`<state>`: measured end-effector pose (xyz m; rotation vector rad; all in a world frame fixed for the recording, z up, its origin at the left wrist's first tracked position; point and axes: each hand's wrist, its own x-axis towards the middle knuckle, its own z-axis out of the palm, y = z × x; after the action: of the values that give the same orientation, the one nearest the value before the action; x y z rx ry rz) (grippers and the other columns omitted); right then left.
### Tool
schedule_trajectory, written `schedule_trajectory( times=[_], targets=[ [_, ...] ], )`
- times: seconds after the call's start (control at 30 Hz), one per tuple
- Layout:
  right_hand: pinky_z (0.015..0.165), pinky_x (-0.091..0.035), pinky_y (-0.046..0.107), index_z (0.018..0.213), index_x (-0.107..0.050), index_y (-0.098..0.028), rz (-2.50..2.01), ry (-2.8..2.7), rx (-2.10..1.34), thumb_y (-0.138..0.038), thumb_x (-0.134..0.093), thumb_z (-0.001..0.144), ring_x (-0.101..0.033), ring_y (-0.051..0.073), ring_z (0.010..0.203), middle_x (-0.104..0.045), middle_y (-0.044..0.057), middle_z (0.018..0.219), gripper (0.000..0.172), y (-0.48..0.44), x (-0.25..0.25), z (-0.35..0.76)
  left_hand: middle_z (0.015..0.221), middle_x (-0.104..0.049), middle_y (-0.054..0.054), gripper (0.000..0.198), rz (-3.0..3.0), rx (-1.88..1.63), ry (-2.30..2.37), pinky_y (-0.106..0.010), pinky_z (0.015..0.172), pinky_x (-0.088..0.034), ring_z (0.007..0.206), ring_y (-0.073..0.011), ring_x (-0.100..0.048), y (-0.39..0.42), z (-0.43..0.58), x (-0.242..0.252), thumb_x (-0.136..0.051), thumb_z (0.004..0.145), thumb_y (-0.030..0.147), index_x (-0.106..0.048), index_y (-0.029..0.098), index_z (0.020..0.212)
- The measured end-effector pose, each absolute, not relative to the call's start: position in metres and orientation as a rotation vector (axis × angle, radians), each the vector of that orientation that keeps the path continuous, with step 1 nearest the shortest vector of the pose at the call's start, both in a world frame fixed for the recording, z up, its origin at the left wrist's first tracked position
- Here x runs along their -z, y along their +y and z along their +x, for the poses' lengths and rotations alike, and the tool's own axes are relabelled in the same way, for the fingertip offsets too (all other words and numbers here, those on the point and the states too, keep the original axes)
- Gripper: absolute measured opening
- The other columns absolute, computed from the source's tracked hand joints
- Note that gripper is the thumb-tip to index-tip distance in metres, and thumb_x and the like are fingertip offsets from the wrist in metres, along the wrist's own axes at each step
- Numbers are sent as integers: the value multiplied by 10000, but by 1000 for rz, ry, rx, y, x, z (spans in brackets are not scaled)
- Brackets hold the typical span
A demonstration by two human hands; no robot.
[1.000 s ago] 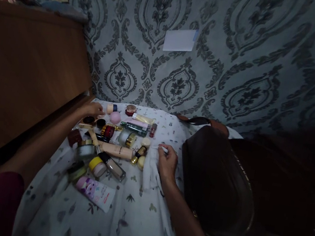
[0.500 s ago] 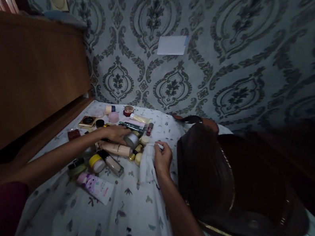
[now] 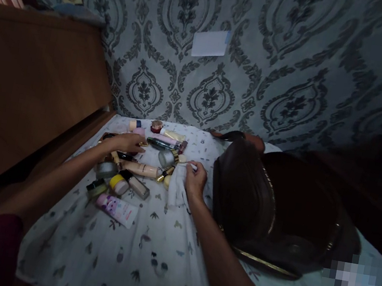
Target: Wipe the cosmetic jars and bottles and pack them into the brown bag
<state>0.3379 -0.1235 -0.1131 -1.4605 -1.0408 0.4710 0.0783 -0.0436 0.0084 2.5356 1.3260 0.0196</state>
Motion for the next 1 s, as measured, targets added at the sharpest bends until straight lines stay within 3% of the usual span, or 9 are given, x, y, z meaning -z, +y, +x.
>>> schedule_trajectory(
  times=[0.1, 0.2, 0.4, 0.5, 0.63, 0.8, 1.0],
  targets=[
    [718, -454, 329, 935, -694, -156, -1456, -1126, -496, -351, -522, 736, -583, 218, 718, -700, 68, 803, 327, -123, 114, 335, 1027, -675, -53, 366, 2527, -2, 1238, -287, 882, -438, 984, -249, -607, -70, 59, -12, -678, 763, 499, -678, 215, 993],
    [804, -467, 353, 968, -716, -176, -1430, -1237, -522, -317, -548, 735, -621, 235, 809, -732, 79, 900, 320, -122, 114, 331, 1212, -612, -77, 441, 2611, -64, 1138, -314, 978, -402, 1142, -269, -550, -97, 58, -7, -600, 838, 524, -622, 227, 1163],
    [961, -456, 385, 991, -742, -211, -1314, -1403, -570, -206, -512, 732, -647, 237, 1021, -747, 57, 1062, 346, -122, 113, 327, 1274, -534, -127, 547, 2759, -236, 1104, -363, 999, -420, 1183, -278, -517, -105, 123, 11, -535, 903, 368, -394, 213, 1408],
    [977, -462, 383, 948, -756, -213, -1253, -1434, -591, -178, -486, 716, -656, 227, 1036, -755, 50, 1056, 358, -122, 113, 326, 1237, -537, -112, 525, 2817, -101, 1227, -401, 959, -444, 1131, -300, -549, -91, 155, 19, -620, 835, 293, -471, 256, 1337],
    [932, -480, 402, 925, -762, -210, -1245, -1401, -603, -224, -491, 711, -669, 249, 987, -766, 60, 999, 345, -121, 115, 327, 1208, -541, -95, 517, 2778, -90, 1327, -356, 848, -490, 1037, -279, -607, -80, 166, 23, -663, 754, 216, -528, 261, 1250],
    [856, -494, 388, 911, -752, -160, -1273, -1301, -613, -258, -463, 697, -669, 256, 886, -763, 91, 940, 373, -119, 117, 329, 1211, -564, -136, 489, 2660, -182, 1561, -367, 801, -484, 1002, -296, -630, -84, 148, 17, -613, 815, 366, -464, 224, 1259],
    [844, -484, 389, 860, -751, -156, -1268, -1239, -625, -263, -463, 657, -653, 262, 862, -758, 94, 915, 368, -119, 115, 328, 986, -690, -106, 398, 2490, -219, 1803, -347, 749, -460, 918, -292, -657, -99, 123, 11, -523, 871, 534, -511, 203, 1093]
  ],
)
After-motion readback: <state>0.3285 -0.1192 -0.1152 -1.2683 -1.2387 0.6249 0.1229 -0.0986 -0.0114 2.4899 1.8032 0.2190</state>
